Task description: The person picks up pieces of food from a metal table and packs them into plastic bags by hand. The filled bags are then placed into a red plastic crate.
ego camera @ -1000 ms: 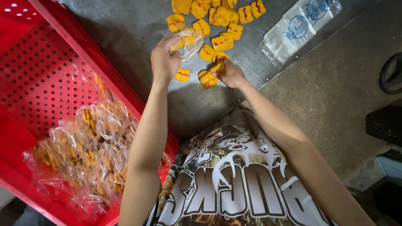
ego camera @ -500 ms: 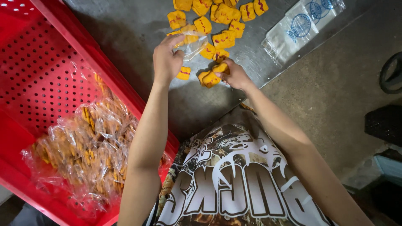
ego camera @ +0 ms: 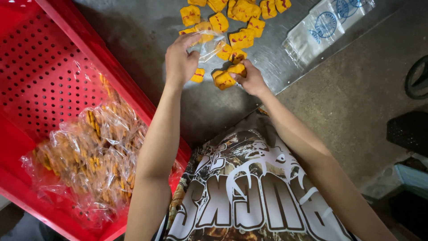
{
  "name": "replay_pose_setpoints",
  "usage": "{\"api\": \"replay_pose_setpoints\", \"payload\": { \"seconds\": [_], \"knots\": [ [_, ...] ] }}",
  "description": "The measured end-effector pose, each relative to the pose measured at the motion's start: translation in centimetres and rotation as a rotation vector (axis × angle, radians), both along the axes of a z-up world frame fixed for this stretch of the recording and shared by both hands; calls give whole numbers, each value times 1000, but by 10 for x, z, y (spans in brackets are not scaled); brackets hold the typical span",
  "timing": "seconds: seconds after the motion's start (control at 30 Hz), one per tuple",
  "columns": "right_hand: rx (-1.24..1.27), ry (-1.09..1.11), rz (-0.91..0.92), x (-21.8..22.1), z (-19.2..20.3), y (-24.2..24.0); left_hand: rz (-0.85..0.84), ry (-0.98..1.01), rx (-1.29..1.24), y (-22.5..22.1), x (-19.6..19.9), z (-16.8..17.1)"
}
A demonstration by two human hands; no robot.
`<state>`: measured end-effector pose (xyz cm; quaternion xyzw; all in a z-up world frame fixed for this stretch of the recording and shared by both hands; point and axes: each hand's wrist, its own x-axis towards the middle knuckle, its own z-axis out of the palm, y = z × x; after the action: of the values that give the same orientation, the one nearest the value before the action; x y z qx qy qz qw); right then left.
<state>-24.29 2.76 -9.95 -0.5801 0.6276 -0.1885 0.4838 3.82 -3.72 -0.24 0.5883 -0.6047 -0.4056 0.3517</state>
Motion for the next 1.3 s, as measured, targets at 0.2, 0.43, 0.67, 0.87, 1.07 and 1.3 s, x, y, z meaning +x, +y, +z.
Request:
{"api": "replay_pose_setpoints", "payload": {
  "seconds": [0.2, 0.43, 0.67, 0.87, 1.07, 1.3],
  "knots": [
    [-318, 269, 108, 7, -4, -1, -5, -2, 0, -1, -1, 9],
    [-103, 115, 235, -7, 38, -8, -10, -2, -71, -1, 2, 1],
    [-259, 402, 625, 29, 49, -10, -15, -13, 4, 2, 0, -2],
    [-51, 319, 479, 29, 48, -9, 8, -28, -46, 0, 3, -6],
    [-252, 287, 545, 40, 35, -25, -1, -92, -195, 2, -4, -8],
    [-55, 349, 620, 44, 39, -29, 94, -146, -291, 8, -11, 8]
  ]
}}
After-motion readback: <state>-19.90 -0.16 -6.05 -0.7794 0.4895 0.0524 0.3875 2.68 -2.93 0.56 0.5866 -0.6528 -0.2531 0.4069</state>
